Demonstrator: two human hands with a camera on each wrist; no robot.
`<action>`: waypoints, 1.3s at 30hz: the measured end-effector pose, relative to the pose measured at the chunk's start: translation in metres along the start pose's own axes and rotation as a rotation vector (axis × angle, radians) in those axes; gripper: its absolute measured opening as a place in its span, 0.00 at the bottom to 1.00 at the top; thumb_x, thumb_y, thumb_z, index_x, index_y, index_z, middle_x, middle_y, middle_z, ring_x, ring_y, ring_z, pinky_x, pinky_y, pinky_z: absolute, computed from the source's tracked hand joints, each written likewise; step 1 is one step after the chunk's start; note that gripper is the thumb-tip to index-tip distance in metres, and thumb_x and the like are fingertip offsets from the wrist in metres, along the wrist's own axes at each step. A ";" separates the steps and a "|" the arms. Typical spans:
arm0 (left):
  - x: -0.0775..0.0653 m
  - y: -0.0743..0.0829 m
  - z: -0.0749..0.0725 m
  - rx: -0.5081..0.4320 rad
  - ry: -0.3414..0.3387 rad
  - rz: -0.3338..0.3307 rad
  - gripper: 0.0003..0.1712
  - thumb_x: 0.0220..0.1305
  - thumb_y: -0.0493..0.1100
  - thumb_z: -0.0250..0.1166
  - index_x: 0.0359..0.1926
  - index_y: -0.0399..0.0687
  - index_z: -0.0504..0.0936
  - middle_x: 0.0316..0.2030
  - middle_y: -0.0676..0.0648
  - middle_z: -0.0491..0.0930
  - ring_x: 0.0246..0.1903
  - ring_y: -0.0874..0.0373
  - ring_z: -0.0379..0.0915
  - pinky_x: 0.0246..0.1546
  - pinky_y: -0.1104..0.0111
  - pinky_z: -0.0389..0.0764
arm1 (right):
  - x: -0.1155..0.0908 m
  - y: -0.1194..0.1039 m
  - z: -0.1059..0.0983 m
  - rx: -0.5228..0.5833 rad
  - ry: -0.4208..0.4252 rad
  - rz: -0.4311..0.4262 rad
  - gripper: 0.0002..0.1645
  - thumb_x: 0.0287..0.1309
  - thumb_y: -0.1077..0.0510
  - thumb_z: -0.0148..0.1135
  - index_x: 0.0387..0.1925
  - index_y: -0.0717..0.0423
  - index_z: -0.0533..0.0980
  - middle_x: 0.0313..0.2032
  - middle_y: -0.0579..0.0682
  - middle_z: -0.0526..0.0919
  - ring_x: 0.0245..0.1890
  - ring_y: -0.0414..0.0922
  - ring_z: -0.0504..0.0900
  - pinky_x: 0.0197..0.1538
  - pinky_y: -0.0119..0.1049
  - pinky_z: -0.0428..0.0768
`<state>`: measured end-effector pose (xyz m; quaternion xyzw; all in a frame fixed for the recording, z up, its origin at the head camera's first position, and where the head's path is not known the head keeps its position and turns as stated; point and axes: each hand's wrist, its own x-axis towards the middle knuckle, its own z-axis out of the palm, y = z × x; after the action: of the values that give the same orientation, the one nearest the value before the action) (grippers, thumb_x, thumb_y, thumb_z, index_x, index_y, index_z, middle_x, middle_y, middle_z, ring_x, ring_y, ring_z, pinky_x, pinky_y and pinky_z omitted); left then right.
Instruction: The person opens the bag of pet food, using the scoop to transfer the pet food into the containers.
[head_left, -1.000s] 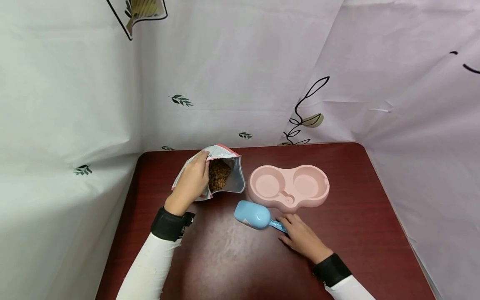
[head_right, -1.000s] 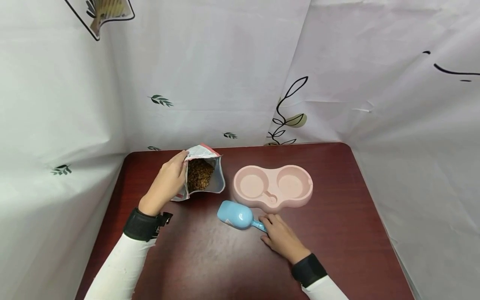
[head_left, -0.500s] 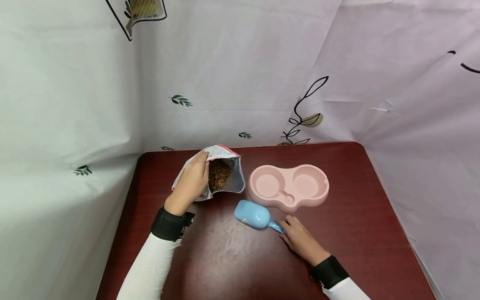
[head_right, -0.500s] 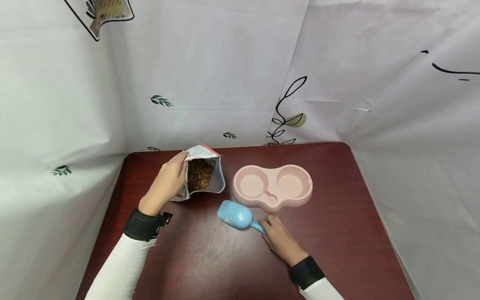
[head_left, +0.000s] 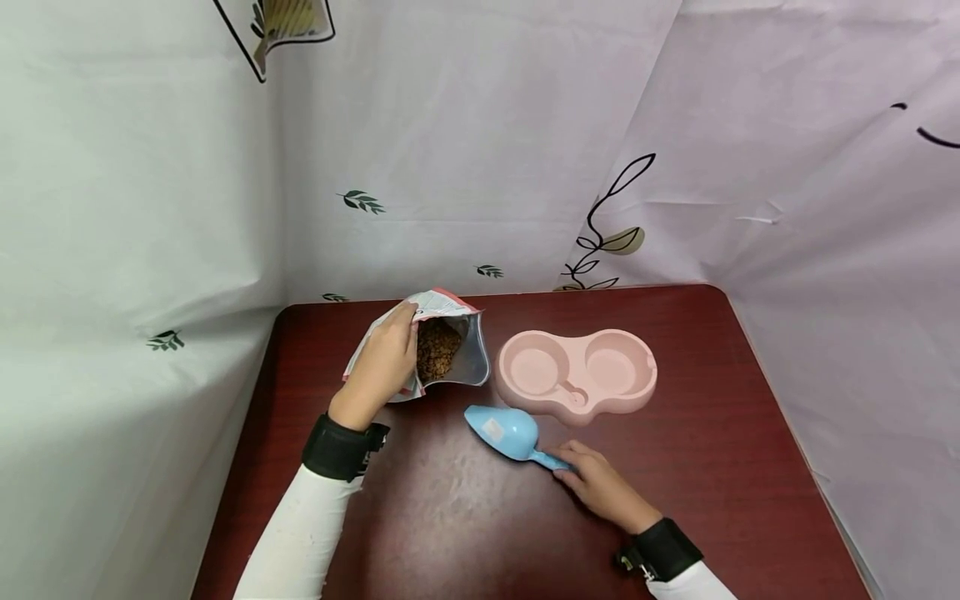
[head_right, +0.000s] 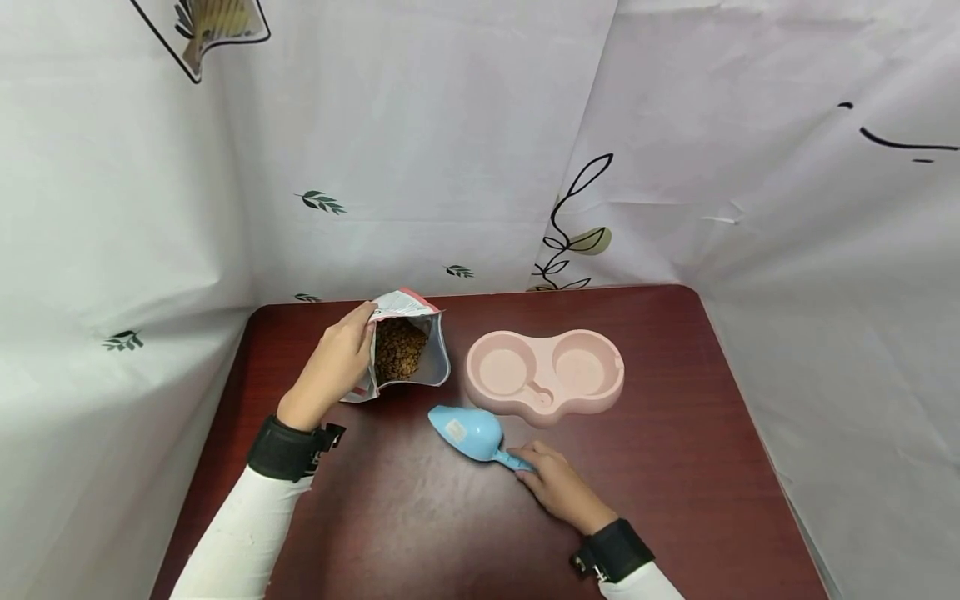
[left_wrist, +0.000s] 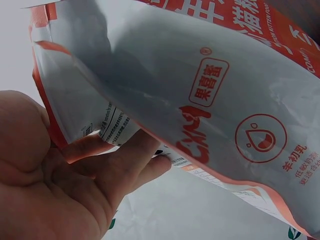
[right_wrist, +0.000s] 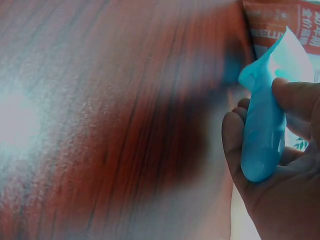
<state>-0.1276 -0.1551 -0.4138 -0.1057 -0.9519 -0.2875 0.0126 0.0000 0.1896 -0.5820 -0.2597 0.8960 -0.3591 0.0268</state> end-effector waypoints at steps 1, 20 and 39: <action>0.000 0.000 0.000 0.002 0.000 0.000 0.26 0.82 0.39 0.47 0.73 0.29 0.66 0.74 0.29 0.63 0.73 0.36 0.63 0.68 0.45 0.72 | 0.000 0.000 0.000 0.006 0.006 -0.007 0.20 0.62 0.67 0.69 0.57 0.63 0.83 0.45 0.45 0.85 0.47 0.43 0.85 0.48 0.41 0.84; 0.000 -0.001 0.001 0.010 -0.001 0.002 0.26 0.83 0.40 0.47 0.73 0.29 0.67 0.74 0.29 0.64 0.73 0.35 0.64 0.68 0.44 0.72 | 0.006 -0.004 -0.007 0.271 -0.122 0.251 0.21 0.73 0.57 0.61 0.64 0.56 0.78 0.39 0.50 0.89 0.38 0.43 0.87 0.41 0.34 0.83; 0.000 0.001 0.000 0.002 -0.010 -0.007 0.26 0.83 0.40 0.47 0.73 0.30 0.66 0.74 0.29 0.63 0.73 0.36 0.62 0.68 0.45 0.71 | 0.007 -0.013 0.005 0.197 -0.168 0.187 0.11 0.73 0.67 0.56 0.51 0.53 0.75 0.32 0.44 0.80 0.31 0.32 0.75 0.35 0.30 0.75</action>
<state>-0.1274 -0.1542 -0.4134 -0.1039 -0.9526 -0.2858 0.0068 0.0008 0.1754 -0.5758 -0.2006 0.8713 -0.4181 0.1605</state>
